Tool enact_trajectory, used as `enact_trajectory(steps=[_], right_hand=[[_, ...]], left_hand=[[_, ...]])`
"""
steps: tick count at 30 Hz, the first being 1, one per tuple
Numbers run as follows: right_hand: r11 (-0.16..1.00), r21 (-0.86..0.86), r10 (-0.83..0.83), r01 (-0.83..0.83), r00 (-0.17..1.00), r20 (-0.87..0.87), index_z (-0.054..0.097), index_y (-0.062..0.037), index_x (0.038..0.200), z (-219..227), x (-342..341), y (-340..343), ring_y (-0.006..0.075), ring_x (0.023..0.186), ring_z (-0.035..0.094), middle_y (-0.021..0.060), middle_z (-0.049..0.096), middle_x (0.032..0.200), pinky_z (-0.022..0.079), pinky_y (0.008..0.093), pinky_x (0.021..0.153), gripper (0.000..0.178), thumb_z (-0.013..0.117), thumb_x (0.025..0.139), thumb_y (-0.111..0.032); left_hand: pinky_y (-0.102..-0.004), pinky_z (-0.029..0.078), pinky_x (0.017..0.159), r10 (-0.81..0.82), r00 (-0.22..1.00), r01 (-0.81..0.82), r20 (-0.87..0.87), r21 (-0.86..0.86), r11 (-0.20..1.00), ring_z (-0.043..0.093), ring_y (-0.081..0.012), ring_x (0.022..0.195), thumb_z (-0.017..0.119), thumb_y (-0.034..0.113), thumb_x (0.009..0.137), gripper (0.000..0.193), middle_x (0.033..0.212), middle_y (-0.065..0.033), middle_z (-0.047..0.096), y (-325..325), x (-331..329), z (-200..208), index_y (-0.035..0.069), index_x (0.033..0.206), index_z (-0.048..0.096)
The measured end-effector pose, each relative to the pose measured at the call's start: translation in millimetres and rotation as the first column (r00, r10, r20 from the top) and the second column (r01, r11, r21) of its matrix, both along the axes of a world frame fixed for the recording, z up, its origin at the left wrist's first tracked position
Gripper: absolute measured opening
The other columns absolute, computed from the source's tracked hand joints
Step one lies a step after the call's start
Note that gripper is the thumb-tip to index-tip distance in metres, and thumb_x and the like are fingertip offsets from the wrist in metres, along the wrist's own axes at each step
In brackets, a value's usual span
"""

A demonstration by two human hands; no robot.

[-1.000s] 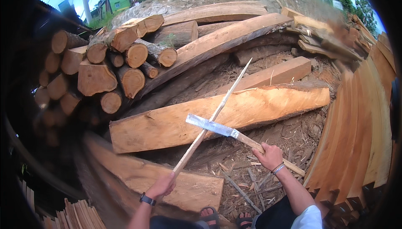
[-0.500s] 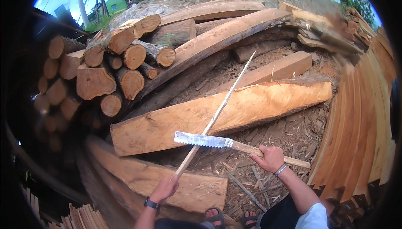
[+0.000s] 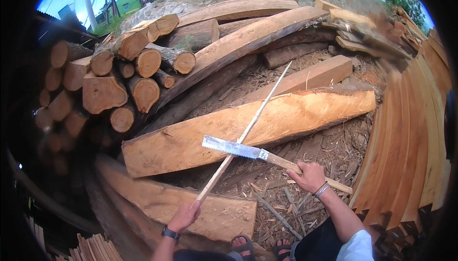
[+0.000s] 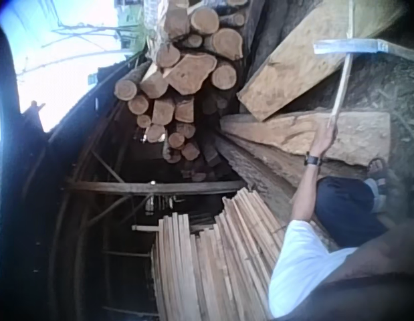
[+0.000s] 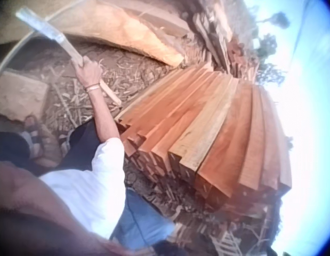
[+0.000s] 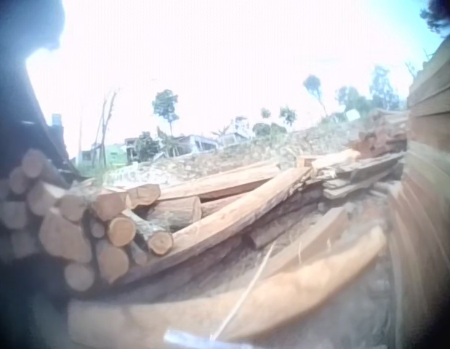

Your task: The person holds a long thin strip of wood and uses a hand saw to cut it while sitting on the ground in an outdoor wood yard.

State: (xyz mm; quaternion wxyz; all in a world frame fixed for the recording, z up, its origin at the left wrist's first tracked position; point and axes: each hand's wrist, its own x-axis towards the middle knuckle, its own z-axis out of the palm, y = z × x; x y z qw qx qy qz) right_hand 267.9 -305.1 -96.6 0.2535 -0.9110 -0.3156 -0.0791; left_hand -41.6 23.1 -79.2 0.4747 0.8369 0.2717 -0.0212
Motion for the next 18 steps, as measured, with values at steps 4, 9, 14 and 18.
enact_trajectory(steps=[4,9,14,18], right_hand=[[0.999,-0.012,-0.050,0.051,0.998,0.034,0.062,-0.0061,0.071,8,10,-5,0.0392,0.062,0.065,0.0212,0.062,0.060,0.051,0.0497,0.056,0.060,0.056,0.084,-0.064],[1.000,0.008,-0.004,0.004,1.000,0.022,0.062,-0.0055,0.071,0,-7,4,0.0395,0.061,0.065,0.0222,0.061,0.059,0.051,0.0499,0.055,0.060,0.056,0.085,-0.064],[0.999,0.049,-0.009,0.009,1.000,-0.001,0.063,-0.0057,0.072,1,6,-6,0.0395,0.062,0.065,0.0215,0.062,0.061,0.052,0.0495,0.059,0.058,0.056,0.086,-0.062],[0.996,0.063,-0.058,0.060,0.998,-0.021,0.062,-0.0048,0.071,0,15,-9,0.0406,0.064,0.064,0.0217,0.062,0.062,0.052,0.0504,0.062,0.059,0.055,0.086,-0.061]], left_hand=[[-0.0253,0.032,0.042,-0.019,1.000,0.019,-0.002,0.005,1.000,0.038,-0.0103,0.044,0.034,0.055,0.101,0.065,0.053,-0.0001,0.041,-3,2,1,0.005,0.062,0.047],[-0.0326,0.039,0.051,0.030,0.999,-0.030,-0.038,0.019,0.999,0.046,-0.0161,0.047,0.035,0.053,0.100,0.066,0.049,-0.0029,0.044,2,-5,1,0.005,0.057,0.051],[-0.0311,0.037,0.049,-0.052,0.999,0.052,-0.014,0.026,0.998,0.044,-0.0148,0.046,0.034,0.052,0.101,0.066,0.049,-0.0019,0.043,1,-3,2,0.005,0.058,0.050],[-0.0292,0.035,0.048,-0.006,0.999,0.003,-0.038,-0.075,0.997,0.043,-0.0125,0.047,0.034,0.052,0.101,0.064,0.051,-0.0007,0.043,7,-7,-4,0.006,0.060,0.051]])
